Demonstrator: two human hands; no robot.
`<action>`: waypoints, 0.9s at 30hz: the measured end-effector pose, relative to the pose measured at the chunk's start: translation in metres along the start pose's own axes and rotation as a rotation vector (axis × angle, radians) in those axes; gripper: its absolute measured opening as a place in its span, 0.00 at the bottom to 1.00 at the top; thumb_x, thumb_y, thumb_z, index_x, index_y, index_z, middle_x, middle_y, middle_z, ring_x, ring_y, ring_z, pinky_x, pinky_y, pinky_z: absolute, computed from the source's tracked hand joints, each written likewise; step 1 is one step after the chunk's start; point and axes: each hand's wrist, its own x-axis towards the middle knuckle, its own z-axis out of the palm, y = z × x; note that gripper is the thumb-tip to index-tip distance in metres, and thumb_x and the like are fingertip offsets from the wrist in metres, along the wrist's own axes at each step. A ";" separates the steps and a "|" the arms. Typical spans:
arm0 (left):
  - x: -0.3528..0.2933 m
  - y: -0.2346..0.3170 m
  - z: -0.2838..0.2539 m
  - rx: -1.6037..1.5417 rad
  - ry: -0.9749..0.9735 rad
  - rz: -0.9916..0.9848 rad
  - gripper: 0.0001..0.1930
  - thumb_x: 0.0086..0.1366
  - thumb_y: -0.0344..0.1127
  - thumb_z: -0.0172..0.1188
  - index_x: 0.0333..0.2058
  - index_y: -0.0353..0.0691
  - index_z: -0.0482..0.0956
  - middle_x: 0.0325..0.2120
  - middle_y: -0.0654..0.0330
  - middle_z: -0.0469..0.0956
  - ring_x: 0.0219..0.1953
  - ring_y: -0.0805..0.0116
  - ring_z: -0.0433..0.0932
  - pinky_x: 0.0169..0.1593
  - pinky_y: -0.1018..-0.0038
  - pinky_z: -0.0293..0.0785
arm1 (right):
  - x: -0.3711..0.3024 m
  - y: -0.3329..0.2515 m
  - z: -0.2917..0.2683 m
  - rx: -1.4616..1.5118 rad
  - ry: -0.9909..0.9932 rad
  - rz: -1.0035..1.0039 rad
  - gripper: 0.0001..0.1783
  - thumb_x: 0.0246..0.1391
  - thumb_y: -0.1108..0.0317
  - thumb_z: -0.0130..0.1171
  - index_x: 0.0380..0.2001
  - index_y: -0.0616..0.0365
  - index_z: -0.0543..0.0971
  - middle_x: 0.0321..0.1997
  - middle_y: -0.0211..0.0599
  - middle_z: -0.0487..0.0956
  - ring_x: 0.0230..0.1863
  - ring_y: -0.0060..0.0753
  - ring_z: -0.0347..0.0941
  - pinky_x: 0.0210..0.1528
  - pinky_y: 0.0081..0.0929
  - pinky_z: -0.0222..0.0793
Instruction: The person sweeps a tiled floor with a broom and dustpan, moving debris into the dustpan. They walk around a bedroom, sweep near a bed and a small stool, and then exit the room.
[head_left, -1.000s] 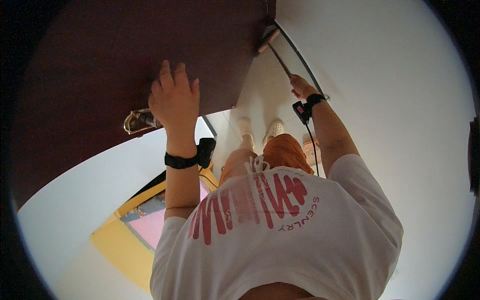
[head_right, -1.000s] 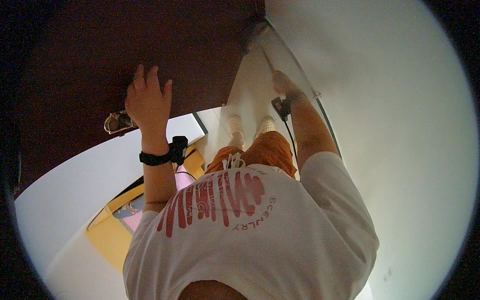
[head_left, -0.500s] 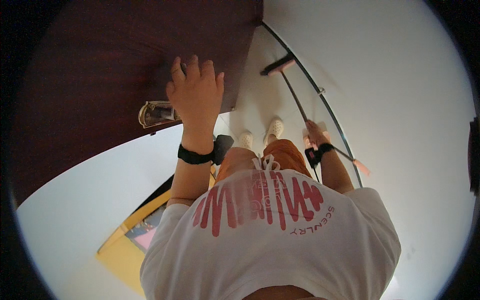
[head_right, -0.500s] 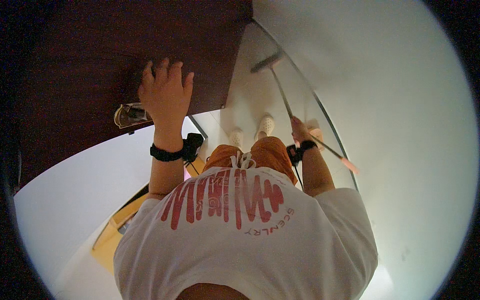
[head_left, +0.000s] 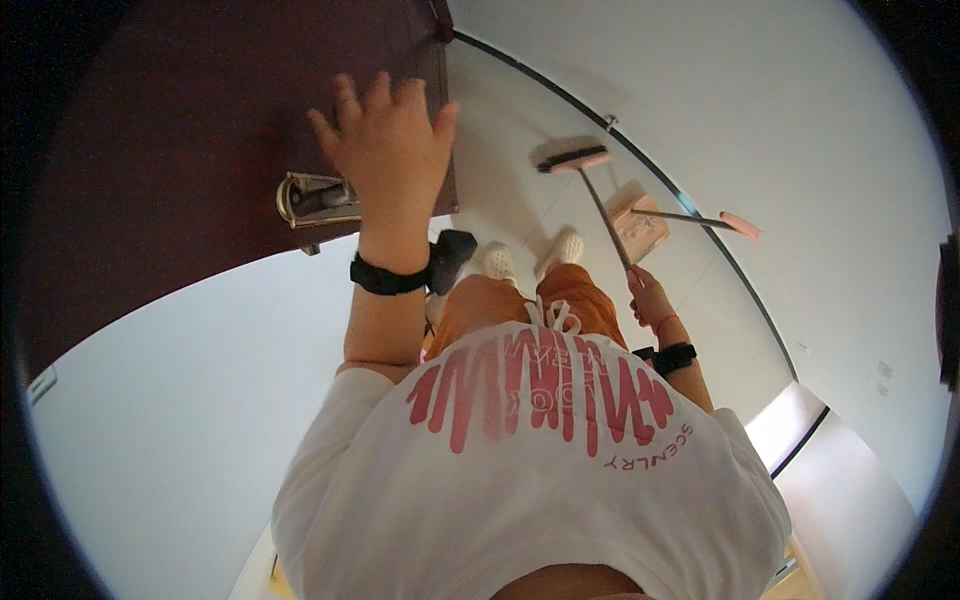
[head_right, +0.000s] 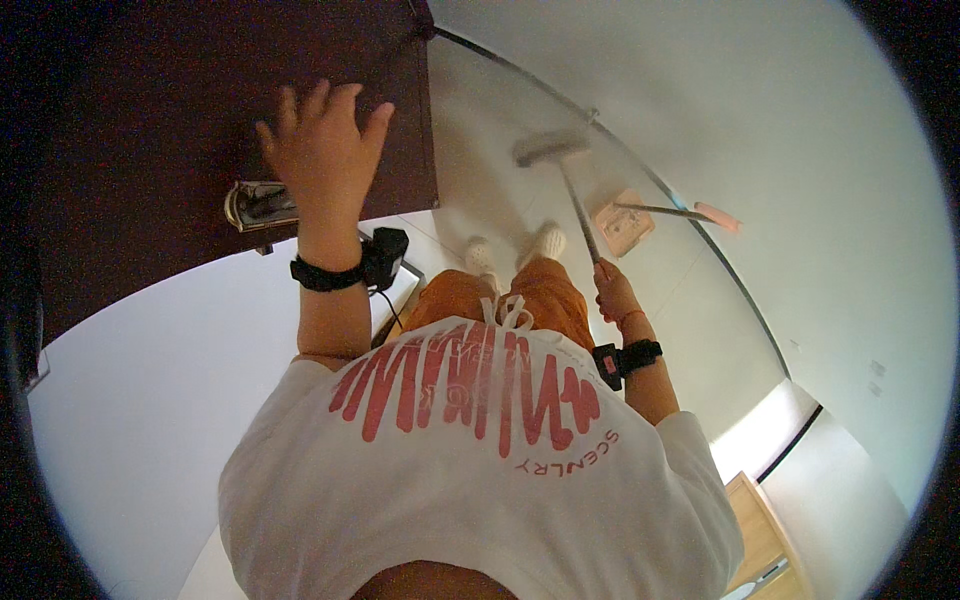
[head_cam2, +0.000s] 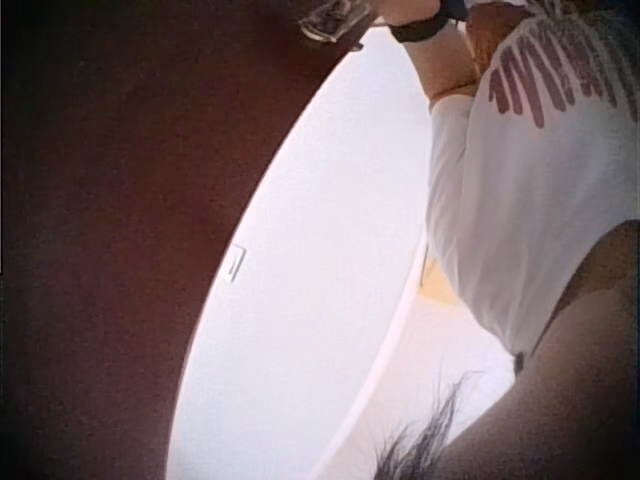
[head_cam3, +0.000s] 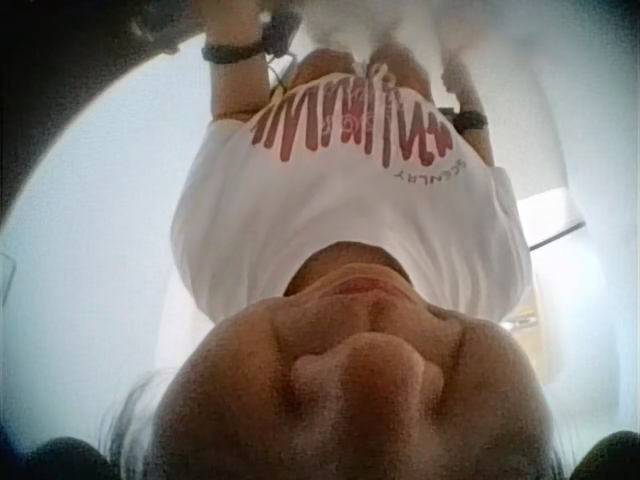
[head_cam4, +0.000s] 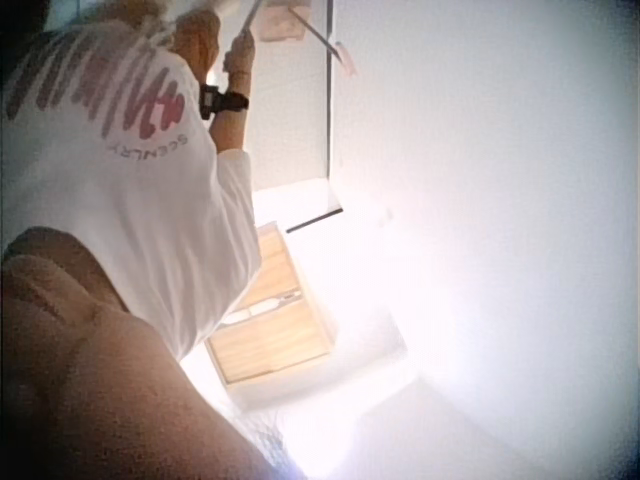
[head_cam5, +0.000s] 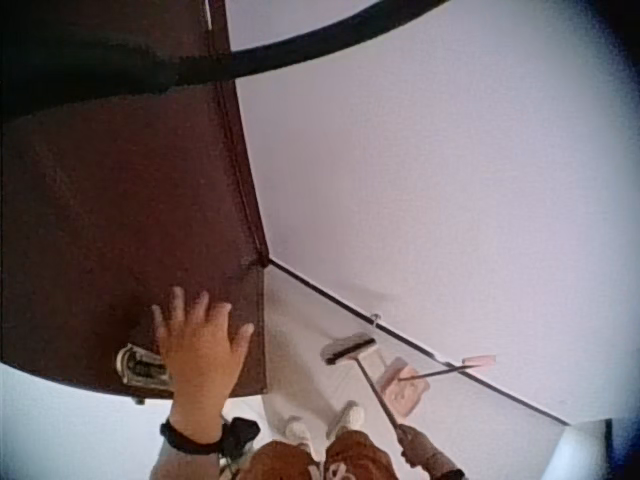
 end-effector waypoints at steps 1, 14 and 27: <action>-0.002 0.000 0.002 -0.013 0.064 0.028 0.21 0.56 0.56 0.54 0.43 0.53 0.76 0.50 0.61 0.71 0.58 0.52 0.60 0.54 0.42 0.57 | 0.000 -0.002 0.001 -0.038 -0.004 -0.037 0.24 0.58 0.50 0.43 0.55 0.44 0.66 0.13 0.25 0.61 0.10 0.20 0.53 0.09 0.20 0.49; -0.166 0.005 0.094 -1.154 -0.781 -0.479 0.31 0.57 0.42 0.60 0.56 0.40 0.58 0.56 0.46 0.59 0.53 0.49 0.66 0.51 0.62 0.68 | 0.214 -0.081 0.104 -0.231 -0.163 -0.298 0.10 0.60 0.54 0.40 0.34 0.43 0.68 0.14 0.25 0.58 0.14 0.19 0.53 0.12 0.23 0.50; -0.182 -0.025 0.164 -0.787 -0.247 -0.685 0.28 0.48 0.43 0.67 0.50 0.51 0.70 0.61 0.40 0.41 0.61 0.40 0.47 0.60 0.58 0.55 | 0.048 0.094 -0.040 -0.131 -0.075 0.084 0.23 0.58 0.50 0.41 0.56 0.40 0.64 0.17 0.25 0.63 0.11 0.20 0.54 0.10 0.22 0.51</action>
